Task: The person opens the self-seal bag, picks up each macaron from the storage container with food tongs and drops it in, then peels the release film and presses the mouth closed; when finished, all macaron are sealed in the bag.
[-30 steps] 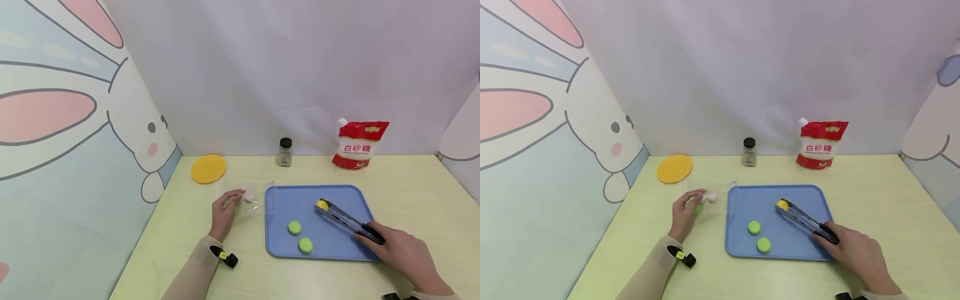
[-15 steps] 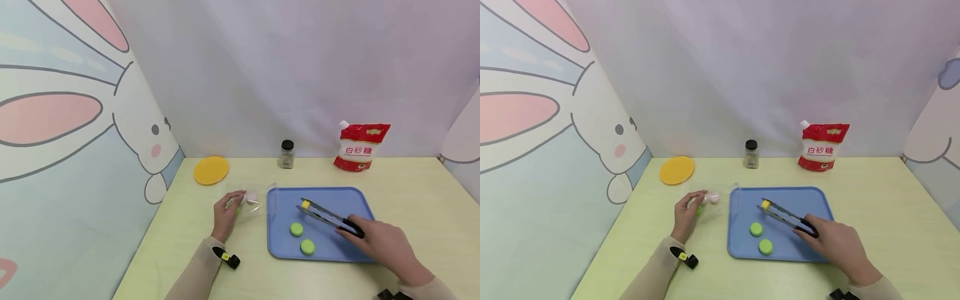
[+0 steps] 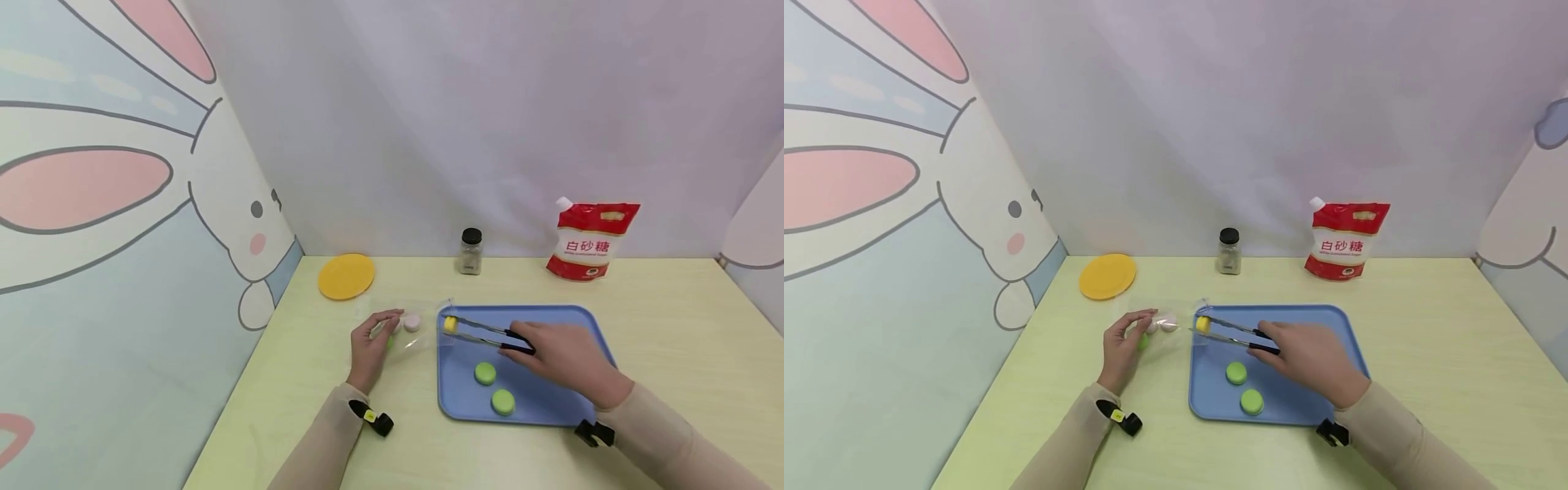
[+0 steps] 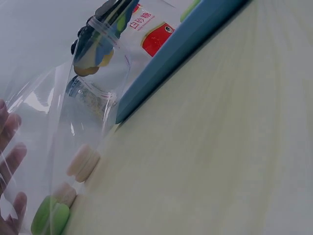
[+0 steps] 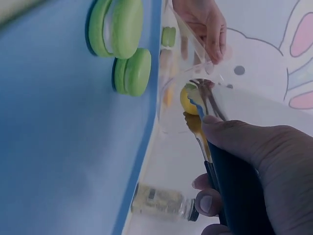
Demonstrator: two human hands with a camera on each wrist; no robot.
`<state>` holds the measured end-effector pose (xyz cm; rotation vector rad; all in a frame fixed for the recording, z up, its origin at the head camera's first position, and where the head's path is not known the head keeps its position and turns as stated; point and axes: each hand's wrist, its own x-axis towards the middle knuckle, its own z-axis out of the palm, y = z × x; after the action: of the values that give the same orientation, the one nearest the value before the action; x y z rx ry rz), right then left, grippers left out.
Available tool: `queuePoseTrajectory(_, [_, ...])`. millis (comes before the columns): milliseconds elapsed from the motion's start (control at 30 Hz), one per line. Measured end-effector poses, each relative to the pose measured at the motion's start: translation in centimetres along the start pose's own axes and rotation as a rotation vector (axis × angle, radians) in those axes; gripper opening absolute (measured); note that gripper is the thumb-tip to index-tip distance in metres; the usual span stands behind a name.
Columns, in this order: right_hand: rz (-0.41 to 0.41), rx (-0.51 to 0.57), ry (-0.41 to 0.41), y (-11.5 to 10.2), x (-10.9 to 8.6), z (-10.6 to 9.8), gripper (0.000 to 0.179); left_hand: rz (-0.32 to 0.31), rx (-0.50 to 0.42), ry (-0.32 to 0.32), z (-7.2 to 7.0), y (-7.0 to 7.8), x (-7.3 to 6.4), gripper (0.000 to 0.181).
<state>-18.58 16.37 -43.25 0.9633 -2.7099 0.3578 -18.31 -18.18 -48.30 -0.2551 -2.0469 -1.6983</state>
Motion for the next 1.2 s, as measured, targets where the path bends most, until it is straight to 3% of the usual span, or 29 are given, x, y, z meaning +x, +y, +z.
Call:
queuePoseTrajectory(233, [-0.039, -0.045, -0.072, -0.7, 2.7, 1.3, 0.035, -0.003, 0.01, 0.001, 0.0, -0.4, -0.1, 0.011])
queuePoseTrajectory(433, [-0.144, -0.049, -0.049, -1.8, 4.2, 2.5, 0.033, 0.003, -0.004, 0.001, 0.0, -0.6, -0.1, 0.012])
queuePoseTrajectory(600, [-0.171, -0.03, -0.045, -2.6, 5.1, 3.1, 0.032, 0.019, 0.009, -0.003, 0.0, -0.6, 0.0, 0.011])
queuePoseTrajectory(800, [-0.179, -0.036, -0.059, -3.0, 5.6, 3.4, 0.033, 0.018, -0.011, -0.009, -0.1, -0.4, 0.0, 0.01])
queuePoseTrajectory(1200, [-0.109, 0.011, -0.059, -2.0, 5.2, 3.0, 0.038, 0.009, -0.03, -0.002, 0.0, -0.6, 0.0, 0.011])
